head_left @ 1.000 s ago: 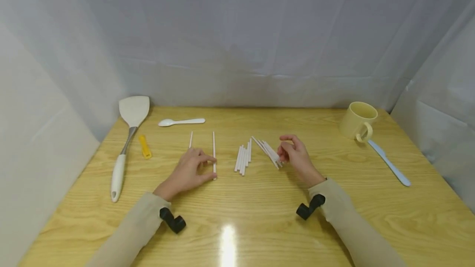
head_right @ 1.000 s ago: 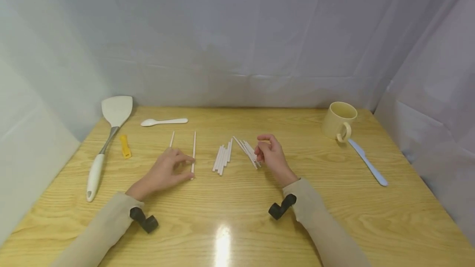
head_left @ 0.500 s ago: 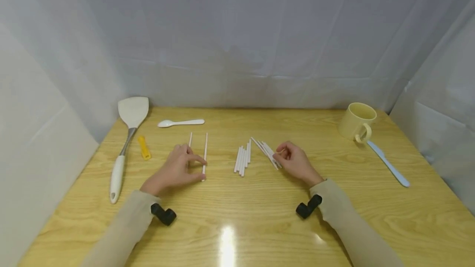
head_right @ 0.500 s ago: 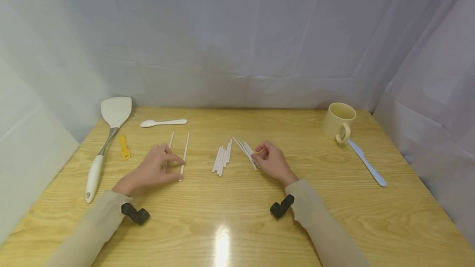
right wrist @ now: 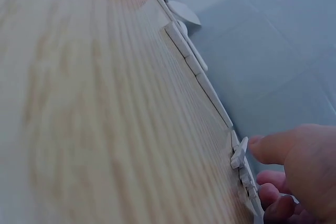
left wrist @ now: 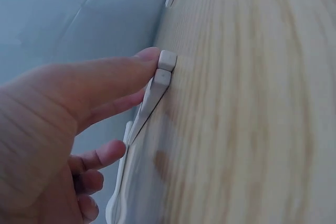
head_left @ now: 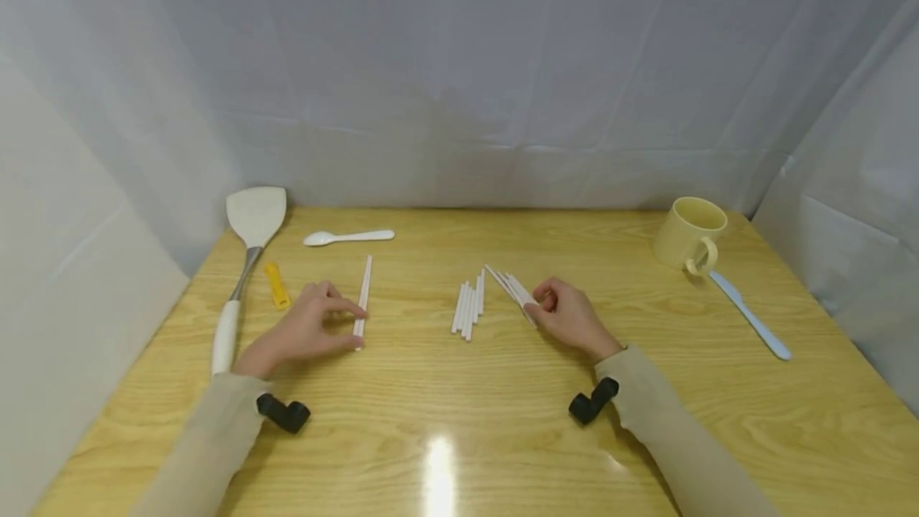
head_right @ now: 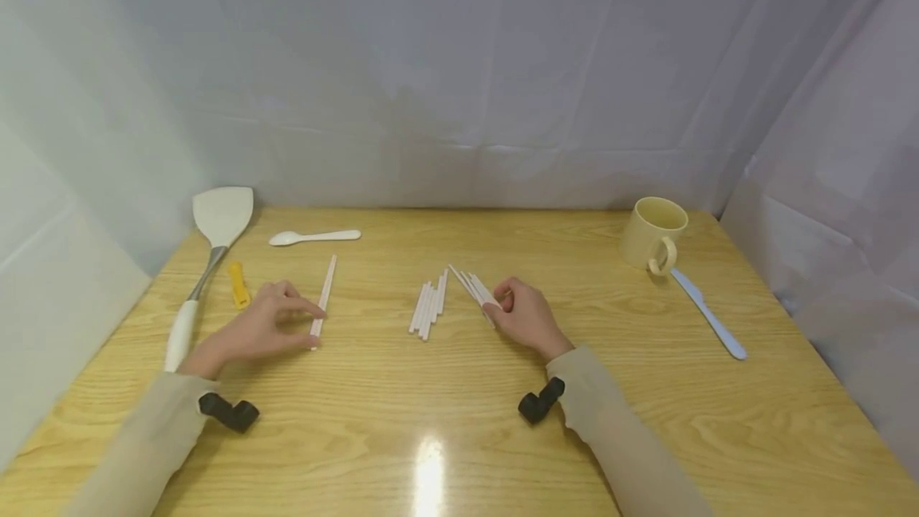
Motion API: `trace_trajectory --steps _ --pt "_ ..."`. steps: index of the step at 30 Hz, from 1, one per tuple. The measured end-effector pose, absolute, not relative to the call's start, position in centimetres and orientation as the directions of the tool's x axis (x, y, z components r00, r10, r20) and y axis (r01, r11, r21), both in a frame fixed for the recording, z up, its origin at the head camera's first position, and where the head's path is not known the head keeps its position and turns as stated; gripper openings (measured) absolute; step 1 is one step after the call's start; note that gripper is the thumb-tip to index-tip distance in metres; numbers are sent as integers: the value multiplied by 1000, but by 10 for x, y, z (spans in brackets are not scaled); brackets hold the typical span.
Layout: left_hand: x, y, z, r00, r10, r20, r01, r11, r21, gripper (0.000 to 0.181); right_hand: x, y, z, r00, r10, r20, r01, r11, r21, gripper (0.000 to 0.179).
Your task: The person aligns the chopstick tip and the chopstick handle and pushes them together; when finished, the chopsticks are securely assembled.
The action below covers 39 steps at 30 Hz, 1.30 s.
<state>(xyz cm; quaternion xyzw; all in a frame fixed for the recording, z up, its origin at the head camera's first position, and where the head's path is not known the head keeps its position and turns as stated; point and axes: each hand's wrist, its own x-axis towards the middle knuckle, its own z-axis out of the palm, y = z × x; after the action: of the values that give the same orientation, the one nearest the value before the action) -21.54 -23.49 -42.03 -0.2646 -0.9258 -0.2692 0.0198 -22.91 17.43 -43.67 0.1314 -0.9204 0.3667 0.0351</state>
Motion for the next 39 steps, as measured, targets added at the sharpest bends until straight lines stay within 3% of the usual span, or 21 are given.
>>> trace_trajectory --steps 11,20,27,32,39 --pt "-215 -240 -416 -858 484 172 502 718 483 34 -228 174 -437 -969 -182 167 -247 712 -658 22" --pt "-216 -216 -427 -808 465 363 588 675 446 23 -227 172 -437 -974 -150 167 -224 705 -672 22" --pt "-210 -177 -430 -845 377 379 529 696 486 11 -227 171 -436 -971 -155 183 -238 718 -655 21" --pt "-205 -156 -434 -834 374 407 542 694 473 10 -228 168 -438 -971 -130 200 -230 725 -650 18" --pt "-204 -129 -438 -871 360 333 491 643 589 15 -227 166 -440 -969 -113 221 -233 725 -648 16"
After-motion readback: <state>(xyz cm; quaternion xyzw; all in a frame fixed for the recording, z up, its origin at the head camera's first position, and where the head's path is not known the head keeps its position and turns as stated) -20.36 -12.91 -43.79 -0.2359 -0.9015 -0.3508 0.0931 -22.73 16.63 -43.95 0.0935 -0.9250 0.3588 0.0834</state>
